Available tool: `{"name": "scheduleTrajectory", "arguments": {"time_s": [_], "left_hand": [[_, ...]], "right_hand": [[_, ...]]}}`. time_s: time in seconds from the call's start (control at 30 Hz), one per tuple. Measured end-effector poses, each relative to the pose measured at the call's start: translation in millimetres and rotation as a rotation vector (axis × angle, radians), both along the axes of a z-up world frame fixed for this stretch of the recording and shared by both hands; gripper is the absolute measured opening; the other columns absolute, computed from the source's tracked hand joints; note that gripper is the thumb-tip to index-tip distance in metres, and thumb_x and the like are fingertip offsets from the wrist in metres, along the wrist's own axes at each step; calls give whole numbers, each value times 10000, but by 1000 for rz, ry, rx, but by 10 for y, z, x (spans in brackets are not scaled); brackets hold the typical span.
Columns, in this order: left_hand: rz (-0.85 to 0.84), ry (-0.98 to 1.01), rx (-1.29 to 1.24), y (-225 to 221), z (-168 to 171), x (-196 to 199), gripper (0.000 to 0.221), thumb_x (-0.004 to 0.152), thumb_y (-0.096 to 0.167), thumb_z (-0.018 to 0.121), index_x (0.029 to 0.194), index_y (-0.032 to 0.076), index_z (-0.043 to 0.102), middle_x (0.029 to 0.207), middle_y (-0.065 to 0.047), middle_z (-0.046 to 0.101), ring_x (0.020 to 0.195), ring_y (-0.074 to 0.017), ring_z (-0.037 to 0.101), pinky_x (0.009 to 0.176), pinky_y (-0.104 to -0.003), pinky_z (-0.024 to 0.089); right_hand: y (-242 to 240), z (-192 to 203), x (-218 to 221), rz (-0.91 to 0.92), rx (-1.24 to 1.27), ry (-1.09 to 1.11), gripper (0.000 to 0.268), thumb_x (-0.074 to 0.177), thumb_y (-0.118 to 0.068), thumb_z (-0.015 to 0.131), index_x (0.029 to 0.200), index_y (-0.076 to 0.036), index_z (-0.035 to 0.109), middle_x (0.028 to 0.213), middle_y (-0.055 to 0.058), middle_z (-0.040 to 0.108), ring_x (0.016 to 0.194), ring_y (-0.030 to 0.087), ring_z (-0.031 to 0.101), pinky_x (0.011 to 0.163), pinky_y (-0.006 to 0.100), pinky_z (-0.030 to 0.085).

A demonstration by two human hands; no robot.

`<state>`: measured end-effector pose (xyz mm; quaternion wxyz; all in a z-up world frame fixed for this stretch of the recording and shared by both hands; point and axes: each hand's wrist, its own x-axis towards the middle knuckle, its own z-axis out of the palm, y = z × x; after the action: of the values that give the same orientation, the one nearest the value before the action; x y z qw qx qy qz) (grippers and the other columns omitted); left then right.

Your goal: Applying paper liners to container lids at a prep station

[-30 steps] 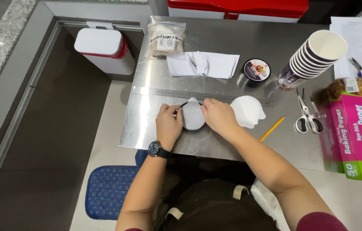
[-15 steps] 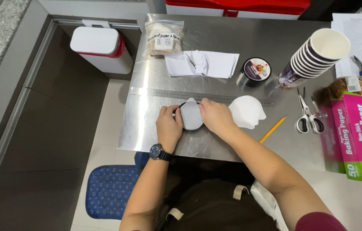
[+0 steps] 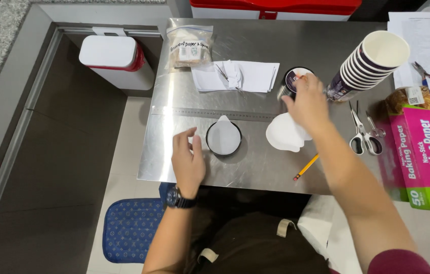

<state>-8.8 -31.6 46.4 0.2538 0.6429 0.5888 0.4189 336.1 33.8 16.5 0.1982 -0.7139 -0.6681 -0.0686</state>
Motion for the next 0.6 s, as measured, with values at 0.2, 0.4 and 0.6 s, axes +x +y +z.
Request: {"name": "scheduleTrajectory", "arguments": {"time_s": [0.2,0.4,0.6], "left_hand": [[-155,-29,81,-448,-138,52,302,1024,238,484,1208,90,672,1112,-145,598,977,-397,638,862,-452,520],[-310,-44,102,-903,-235,94,277,1029,237,495,1141,93,704,1050,-101,627,1031,-325,614,922,-414,485],[-327,-172,-26,-1058,-212,128,340,1039,297,474,1093,83,732,1045,-77,684,993,-230,644,897,-354,491]], "right_hand": [[313,92,323,-111,-179,128,620,826,-496,841,1112,2,606,1494,316,420,1341,525,486,1044,602,461],[592,68,397,-162,-364,204,692,804,-575,807,1134,-18,564,1339,279,515,1260,459,518,1027,536,446],[517,256,309,-107,-266,165,585,840,-493,816,1107,-43,554,1257,213,523,1183,404,490,985,493,429]]}}
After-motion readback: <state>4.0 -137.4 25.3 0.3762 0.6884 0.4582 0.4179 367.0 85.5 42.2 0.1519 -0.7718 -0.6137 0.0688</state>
